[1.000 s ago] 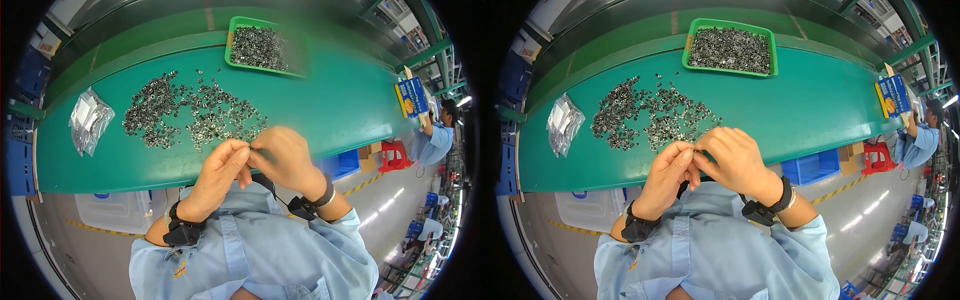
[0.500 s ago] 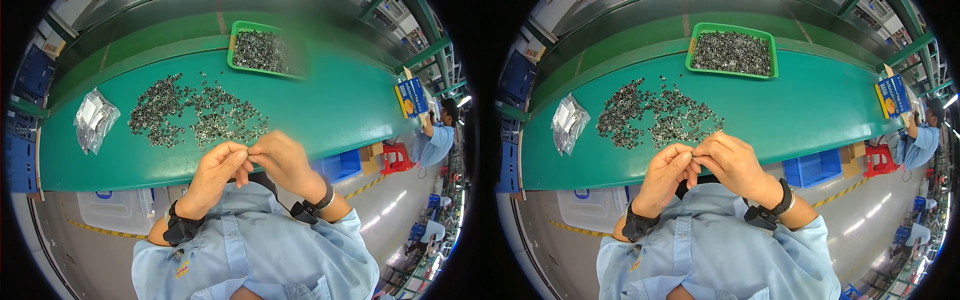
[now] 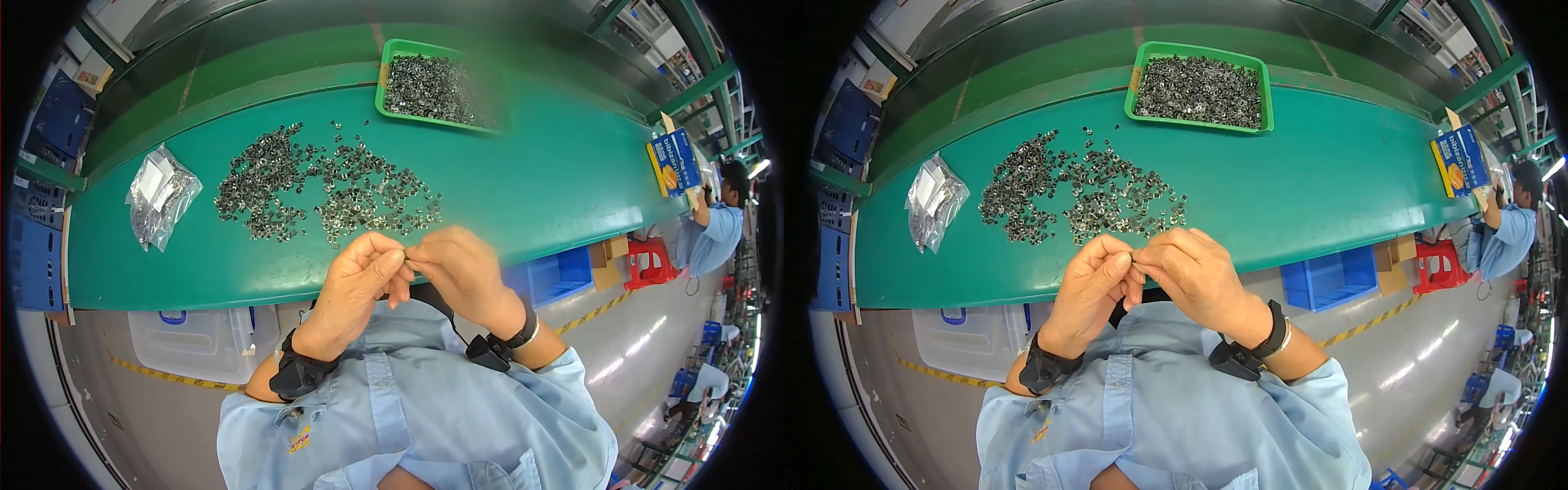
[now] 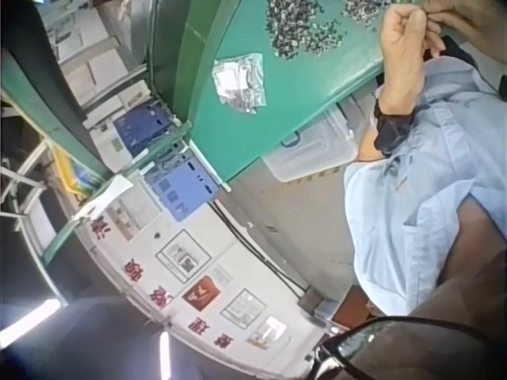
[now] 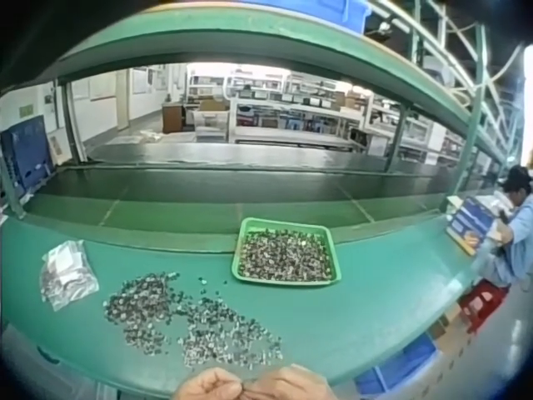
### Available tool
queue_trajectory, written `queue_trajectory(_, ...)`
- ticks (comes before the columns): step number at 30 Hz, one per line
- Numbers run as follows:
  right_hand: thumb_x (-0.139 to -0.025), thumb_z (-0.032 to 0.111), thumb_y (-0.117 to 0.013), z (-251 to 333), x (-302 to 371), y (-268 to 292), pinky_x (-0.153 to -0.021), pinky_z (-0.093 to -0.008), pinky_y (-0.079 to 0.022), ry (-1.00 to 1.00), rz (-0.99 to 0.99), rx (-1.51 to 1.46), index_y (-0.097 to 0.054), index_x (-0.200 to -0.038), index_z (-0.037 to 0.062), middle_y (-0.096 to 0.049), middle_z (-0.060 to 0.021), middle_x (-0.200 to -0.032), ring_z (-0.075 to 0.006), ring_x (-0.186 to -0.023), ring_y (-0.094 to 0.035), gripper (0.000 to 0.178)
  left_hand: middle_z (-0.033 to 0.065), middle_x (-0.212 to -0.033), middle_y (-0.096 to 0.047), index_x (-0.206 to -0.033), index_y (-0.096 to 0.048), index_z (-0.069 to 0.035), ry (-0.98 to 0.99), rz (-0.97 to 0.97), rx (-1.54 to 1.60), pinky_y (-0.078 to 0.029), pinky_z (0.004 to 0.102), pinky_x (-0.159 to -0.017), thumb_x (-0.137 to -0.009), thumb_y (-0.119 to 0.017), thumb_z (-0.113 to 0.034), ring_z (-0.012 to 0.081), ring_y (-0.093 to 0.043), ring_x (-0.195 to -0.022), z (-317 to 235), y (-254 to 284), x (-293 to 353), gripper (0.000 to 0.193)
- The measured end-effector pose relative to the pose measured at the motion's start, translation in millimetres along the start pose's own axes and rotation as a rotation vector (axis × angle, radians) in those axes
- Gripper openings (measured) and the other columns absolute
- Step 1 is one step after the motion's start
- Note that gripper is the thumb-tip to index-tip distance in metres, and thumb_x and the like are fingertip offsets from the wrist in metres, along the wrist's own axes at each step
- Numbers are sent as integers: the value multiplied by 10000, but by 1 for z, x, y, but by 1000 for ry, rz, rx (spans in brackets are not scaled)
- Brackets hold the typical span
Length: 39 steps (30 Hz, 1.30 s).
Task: The person picks up a metal clip from the table by hand, holds it with both hands to press its sides together, and places it into a green tray. This sequence is repeated for other metal clips.
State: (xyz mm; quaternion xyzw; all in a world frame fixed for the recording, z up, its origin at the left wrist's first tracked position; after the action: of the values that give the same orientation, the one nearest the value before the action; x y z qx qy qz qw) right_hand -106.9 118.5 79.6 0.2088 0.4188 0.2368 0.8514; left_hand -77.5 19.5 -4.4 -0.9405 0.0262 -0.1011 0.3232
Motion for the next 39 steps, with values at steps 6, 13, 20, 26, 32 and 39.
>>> queue_trajectory(6,-716,-2,-697,-2,9,-1,-598,-308,-485,-71,-69,-158,-606,-892,38,-608,-78,-810,-227,-726,-605,202,58,-758,-604,-912,-510,-55,-31,122,167,-436,239,-513,-926,-546,-206,119,-561,-590,4,-8,-2,156)
queue_trajectory(13,-740,-10,-683,-13,15,-1,-599,-306,-484,-95,-59,-238,-601,-900,36,-613,-80,-819,-224,-734,-605,186,59,-727,-592,-894,-507,-57,-22,116,59,-432,243,-508,-928,-542,-182,111,-533,-556,6,-8,-3,135)
queue_trajectory(20,-752,-19,-679,-9,11,-1,-632,-296,-471,-14,13,-121,-597,-931,54,-624,-61,-851,-203,-765,-590,210,63,-711,-577,-894,-492,-58,-26,19,-37,-433,254,-494,-934,-525,-187,135,-526,-526,-2,-10,0,138)
queue_trajectory(26,-744,-17,-676,-10,13,1,-599,-303,-492,-88,-101,-298,-597,-883,33,-621,-89,-824,-221,-732,-611,167,70,-723,-606,-939,-508,-72,62,132,342,-409,265,-495,-942,-514,-213,148,-523,-523,12,-17,3,142)
queue_trajectory(32,-743,-18,-676,-5,8,0,-588,-307,-493,-71,-89,-281,-597,-881,37,-620,-90,-814,-226,-725,-612,168,71,-703,-597,-939,-504,-75,46,140,389,-398,270,-481,-935,-526,-206,151,-521,-516,12,-17,3,133)
queue_trajectory(39,-744,-18,-670,-2,6,-3,-581,-307,-495,-23,-78,-242,-598,-879,41,-619,-88,-794,-223,-709,-612,164,63,-680,-581,-929,-488,-73,15,106,290,-412,265,-479,-936,-528,-200,148,-522,-520,5,-14,4,133)
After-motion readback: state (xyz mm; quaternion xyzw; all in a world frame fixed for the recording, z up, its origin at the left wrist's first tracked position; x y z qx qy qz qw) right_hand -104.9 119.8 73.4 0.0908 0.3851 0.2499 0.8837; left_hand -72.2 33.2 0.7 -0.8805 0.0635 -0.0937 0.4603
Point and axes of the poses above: each hand's wrist, its own x-axis away from the middle knuckle, its own y-axis out of the back of the hand, z = x × y, the point moved 9 cm from there along -x, towards the middle knuckle
